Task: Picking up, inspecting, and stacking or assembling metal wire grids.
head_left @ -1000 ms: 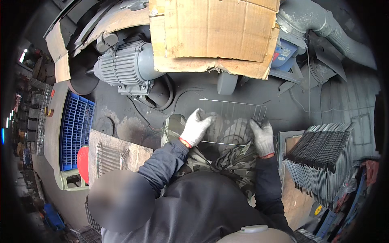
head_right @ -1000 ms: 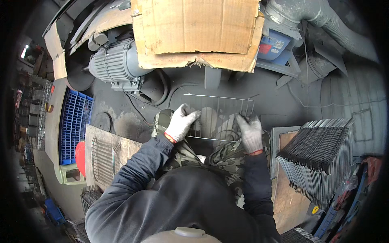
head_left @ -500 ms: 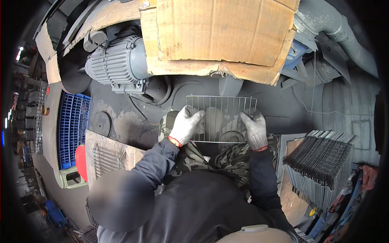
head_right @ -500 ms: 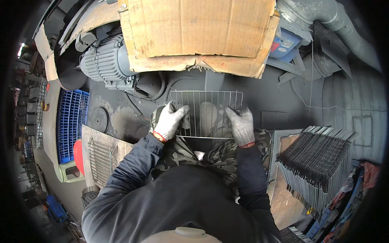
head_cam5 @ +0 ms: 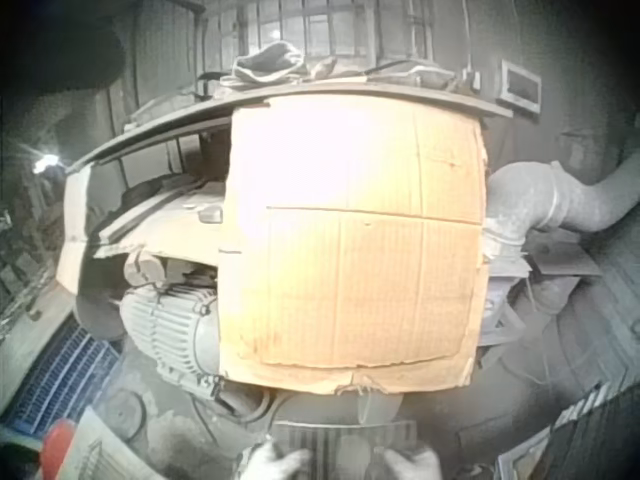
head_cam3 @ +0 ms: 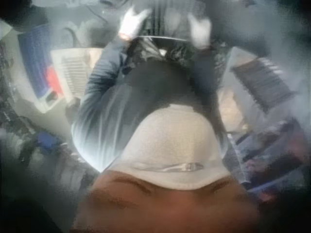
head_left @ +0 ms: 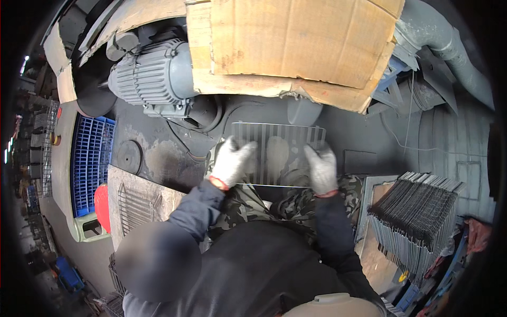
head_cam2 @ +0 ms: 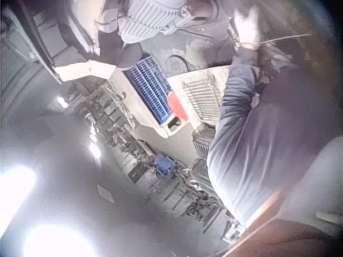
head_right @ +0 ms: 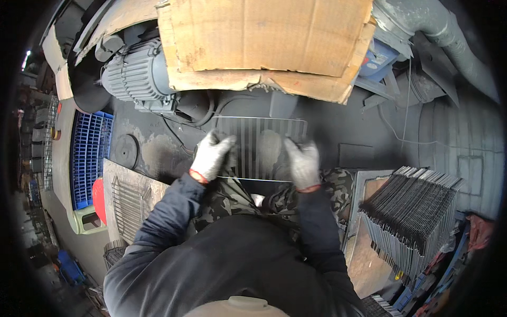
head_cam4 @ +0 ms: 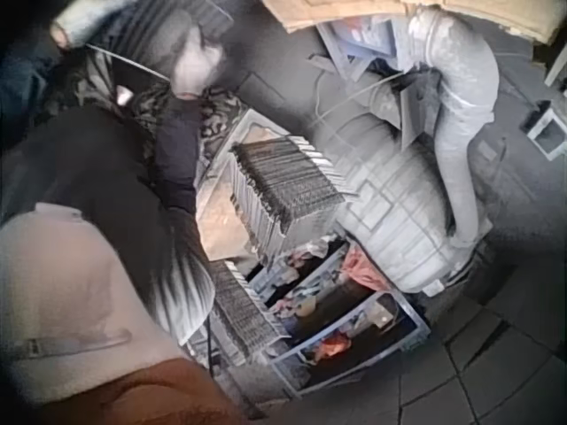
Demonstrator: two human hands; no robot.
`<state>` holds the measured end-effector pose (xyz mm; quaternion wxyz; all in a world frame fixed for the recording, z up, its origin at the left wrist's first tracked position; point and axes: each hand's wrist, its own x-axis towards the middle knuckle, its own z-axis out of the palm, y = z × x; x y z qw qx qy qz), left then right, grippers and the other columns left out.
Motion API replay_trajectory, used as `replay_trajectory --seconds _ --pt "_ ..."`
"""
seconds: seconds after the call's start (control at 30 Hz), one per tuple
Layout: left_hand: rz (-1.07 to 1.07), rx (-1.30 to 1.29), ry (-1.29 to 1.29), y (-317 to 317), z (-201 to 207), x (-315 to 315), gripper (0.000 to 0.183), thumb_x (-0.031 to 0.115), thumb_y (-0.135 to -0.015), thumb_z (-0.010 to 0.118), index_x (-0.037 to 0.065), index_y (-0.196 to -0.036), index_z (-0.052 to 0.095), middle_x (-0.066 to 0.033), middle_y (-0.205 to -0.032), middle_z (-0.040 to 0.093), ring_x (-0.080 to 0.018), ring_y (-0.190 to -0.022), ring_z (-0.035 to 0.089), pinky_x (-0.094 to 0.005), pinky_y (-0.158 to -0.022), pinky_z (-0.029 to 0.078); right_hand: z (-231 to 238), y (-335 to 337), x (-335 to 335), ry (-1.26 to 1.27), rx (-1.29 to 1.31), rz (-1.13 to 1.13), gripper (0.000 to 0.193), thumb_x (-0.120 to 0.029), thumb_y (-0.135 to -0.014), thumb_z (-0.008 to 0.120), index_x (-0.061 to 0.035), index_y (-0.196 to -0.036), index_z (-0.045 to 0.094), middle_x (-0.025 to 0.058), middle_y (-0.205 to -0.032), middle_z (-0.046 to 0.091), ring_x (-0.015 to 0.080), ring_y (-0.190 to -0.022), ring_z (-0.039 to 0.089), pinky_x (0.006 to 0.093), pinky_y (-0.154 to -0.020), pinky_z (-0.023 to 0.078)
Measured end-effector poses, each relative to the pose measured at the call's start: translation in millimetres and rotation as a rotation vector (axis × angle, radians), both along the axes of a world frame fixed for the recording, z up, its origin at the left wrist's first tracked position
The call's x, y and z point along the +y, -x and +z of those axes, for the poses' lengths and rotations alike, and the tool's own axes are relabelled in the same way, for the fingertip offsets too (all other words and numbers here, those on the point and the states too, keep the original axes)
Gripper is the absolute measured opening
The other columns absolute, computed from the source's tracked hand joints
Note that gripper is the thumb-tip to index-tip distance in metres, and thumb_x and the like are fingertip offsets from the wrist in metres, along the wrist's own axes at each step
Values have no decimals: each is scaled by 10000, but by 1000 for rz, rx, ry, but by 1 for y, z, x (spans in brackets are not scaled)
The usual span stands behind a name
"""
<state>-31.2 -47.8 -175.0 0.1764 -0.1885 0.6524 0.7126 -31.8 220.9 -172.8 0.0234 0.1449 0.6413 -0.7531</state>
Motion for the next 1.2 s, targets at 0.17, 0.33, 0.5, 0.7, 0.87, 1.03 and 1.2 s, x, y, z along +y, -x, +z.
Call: replay_trajectory --seconds 0.17,0.33,0.5,0.7,0.87,1.03,1.2 --pt "-60 56 102 17 21 37 283 223 -1004 790 27 -1042 590 -56 -803 673 -125 -618 638 -300 -507 516 7 -11 32 -56 -47 -59 105 -126 -1019 757 -24 -995 752 17 -953 752 98 -754 667 277 -639 518" --pt "-13 223 -72 18 -31 100 299 220 -972 827 2 -1051 639 -56 -835 672 -143 -787 627 -327 -671 524 16 -21 92 -71 -147 -134 175 -83 -1030 706 -14 -1190 725 18 -1005 753 111 -829 679 279 -724 547" --pt "-31 -42 -30 2 5 11 146 122 -1044 729 31 -1120 644 -43 -947 732 -134 -750 686 -286 -653 560 3 1 15 -43 -29 56 152 -66 -1019 739 -34 -1161 695 34 -1038 734 135 -942 681 293 -873 556" --pt "-114 23 -10 17 3 22 133 104 -1049 717 44 -1146 648 -27 -952 725 -136 -751 684 -302 -644 567 -3 -8 29 -79 34 -61 277 -68 -1024 733 -12 -1292 688 49 -1076 762 129 -917 694 294 -835 568" --pt "-51 114 -233 17 -17 95 176 142 -1031 755 30 -1118 650 -31 -874 711 -102 -743 655 -282 -659 544 8 -18 105 -179 -162 -70 247 -59 -1038 691 -18 -1281 699 34 -1125 750 102 -940 675 280 -823 556" --pt "-28 -94 -52 4 13 4 142 136 -1050 722 63 -1164 678 -9 -977 734 -82 -819 669 -264 -693 560 -4 3 11 -24 -91 42 240 -65 -1006 756 -9 -1235 714 11 -1005 743 103 -851 655 263 -766 529" --pt "-48 -13 4 20 35 -2 182 167 -1044 739 49 -1120 622 -36 -874 705 -112 -688 651 -280 -609 549 -9 -2 9 -13 -69 37 181 -59 -1014 732 -14 -1189 739 28 -1116 759 128 -942 681 299 -844 559"
